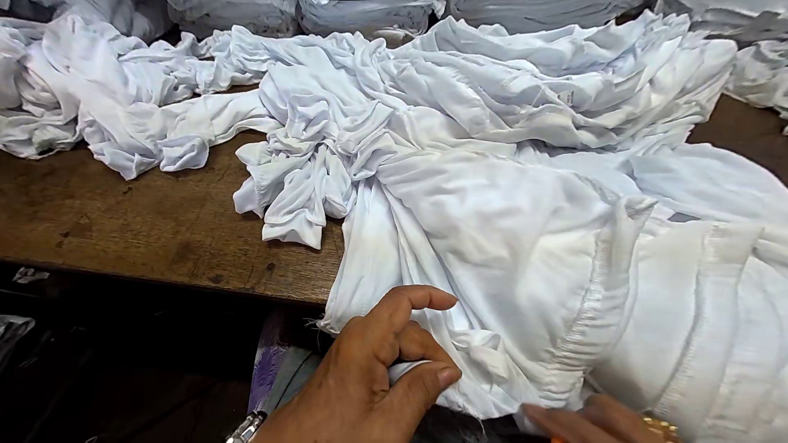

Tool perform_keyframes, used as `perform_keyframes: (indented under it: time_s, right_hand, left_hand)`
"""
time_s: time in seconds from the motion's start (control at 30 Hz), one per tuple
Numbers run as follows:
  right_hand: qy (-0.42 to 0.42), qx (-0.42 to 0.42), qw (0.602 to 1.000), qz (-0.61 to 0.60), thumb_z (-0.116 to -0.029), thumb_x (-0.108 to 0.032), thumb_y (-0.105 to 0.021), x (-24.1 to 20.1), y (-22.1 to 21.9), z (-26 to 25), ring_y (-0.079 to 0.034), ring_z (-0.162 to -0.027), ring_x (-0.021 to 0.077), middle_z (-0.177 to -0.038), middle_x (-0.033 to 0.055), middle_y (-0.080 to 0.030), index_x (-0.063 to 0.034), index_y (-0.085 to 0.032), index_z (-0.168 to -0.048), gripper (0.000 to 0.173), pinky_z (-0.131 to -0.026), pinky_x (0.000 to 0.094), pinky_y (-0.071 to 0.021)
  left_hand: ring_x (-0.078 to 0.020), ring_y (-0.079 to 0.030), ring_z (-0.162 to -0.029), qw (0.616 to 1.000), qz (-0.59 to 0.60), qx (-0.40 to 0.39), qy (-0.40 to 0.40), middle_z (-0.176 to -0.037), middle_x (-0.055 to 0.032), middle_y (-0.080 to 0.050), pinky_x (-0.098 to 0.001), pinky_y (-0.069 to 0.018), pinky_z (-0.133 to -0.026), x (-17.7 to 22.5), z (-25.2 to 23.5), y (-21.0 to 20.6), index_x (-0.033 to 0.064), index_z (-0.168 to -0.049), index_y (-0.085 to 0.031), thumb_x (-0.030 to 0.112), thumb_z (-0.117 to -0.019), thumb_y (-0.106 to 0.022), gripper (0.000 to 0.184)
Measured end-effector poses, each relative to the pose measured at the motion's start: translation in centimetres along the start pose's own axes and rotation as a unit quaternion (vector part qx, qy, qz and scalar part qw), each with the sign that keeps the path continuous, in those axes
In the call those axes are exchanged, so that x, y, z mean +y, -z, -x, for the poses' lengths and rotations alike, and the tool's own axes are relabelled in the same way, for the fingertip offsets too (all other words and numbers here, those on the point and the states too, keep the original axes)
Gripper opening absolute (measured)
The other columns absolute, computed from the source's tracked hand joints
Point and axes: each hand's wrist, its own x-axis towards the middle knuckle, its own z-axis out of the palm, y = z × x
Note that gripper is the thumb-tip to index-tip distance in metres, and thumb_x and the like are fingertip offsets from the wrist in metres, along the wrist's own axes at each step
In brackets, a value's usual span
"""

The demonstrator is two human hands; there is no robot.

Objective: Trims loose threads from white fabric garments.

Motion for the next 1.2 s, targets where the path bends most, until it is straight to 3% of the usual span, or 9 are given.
perform_keyframes:
  time_s: [0.07,0.17,0.57,1.0,1.1,1.2]
  right_hand:
    - [0.003,0.046,0.997,0.062,-0.1075,-0.03,-0.046,0.9,0.1,0.4,-0.063,-0.079,0.0302,-0.091,0.0196,-0.066,0.0006,-0.067,-0.125,0.041,-0.067,0.0417,-0.0509]
    - [0.023,0.049,0.994,0.096,-0.1075,-0.031,-0.048,1.9,0.0,0.4,-0.06,-0.074,0.0291,-0.086,0.0177,-0.064,-0.0008,-0.068,-0.124,0.04,-0.062,0.0399,-0.0476]
    - [0.058,0.059,0.995,0.064,-0.1075,-0.031,-0.046,2.5,-1.0,0.0,-0.059,-0.072,0.0276,-0.082,0.0157,-0.064,-0.001,-0.07,-0.12,0.041,-0.063,0.0379,-0.0461]
    - [0.083,0.045,0.991,0.098,-0.1042,-0.028,-0.055,1.8,-1.3,-1.2,-0.055,-0.065,0.0261,-0.075,0.0125,-0.06,-0.0016,-0.072,-0.11,0.032,-0.057,0.0374,-0.0428]
    - [0.082,-0.019,0.996,-0.019,-0.1054,-0.027,-0.052,2.0,0.1,-1.2,-0.058,-0.065,0.027,-0.076,0.0154,-0.062,-0.0001,-0.072,-0.107,0.034,-0.057,0.0397,-0.0453]
    - [0.028,-0.002,0.977,-0.213,-0.1092,-0.044,-0.036,2.6,0.6,-0.8,-0.061,-0.076,0.0206,-0.085,0.0165,-0.066,0.0016,-0.07,-0.108,0.057,-0.07,0.0353,-0.0503]
  left_hand:
    - [-0.0098,-0.069,-0.076,1.0,0.003,-0.002,0.006,-0.087,-0.0034,-0.073,-0.0247,-0.0593,-0.072,0.1,0.0,0.0,0.0032,-0.144,-0.047,0.006,-0.0998,-0.063,0.047]
    - [-0.0091,-0.068,-0.075,1.0,0.007,-0.005,0.011,-0.086,-0.0032,-0.072,-0.0238,-0.058,-0.07,0.3,-0.2,-0.1,0.0043,-0.144,-0.047,0.007,-0.1004,-0.062,0.046]
    - [-0.0098,-0.068,-0.074,0.999,0.019,0.003,0.036,-0.087,-0.0035,-0.072,-0.0238,-0.0581,-0.069,0.2,-0.1,-0.2,0.0051,-0.141,-0.047,0.007,-0.0996,-0.063,0.045]
    - [-0.0098,-0.068,-0.073,0.997,0.026,0.012,0.07,-0.084,-0.0034,-0.072,-0.0227,-0.0571,-0.067,0.0,-0.1,-0.5,0.006,-0.141,-0.046,0.006,-0.0986,-0.064,0.047]
    - [-0.01,-0.068,-0.071,0.996,0.033,0.023,0.085,-0.082,-0.0038,-0.071,-0.0227,-0.057,-0.065,-0.2,0.0,-0.5,0.0066,-0.139,-0.048,0.007,-0.0978,-0.065,0.045]
    - [-0.0099,-0.066,-0.068,0.994,0.046,0.028,0.094,-0.081,-0.0049,-0.071,-0.0221,-0.0559,-0.063,-0.2,0.0,-0.4,0.0075,-0.14,-0.048,0.007,-0.0978,-0.065,0.045]
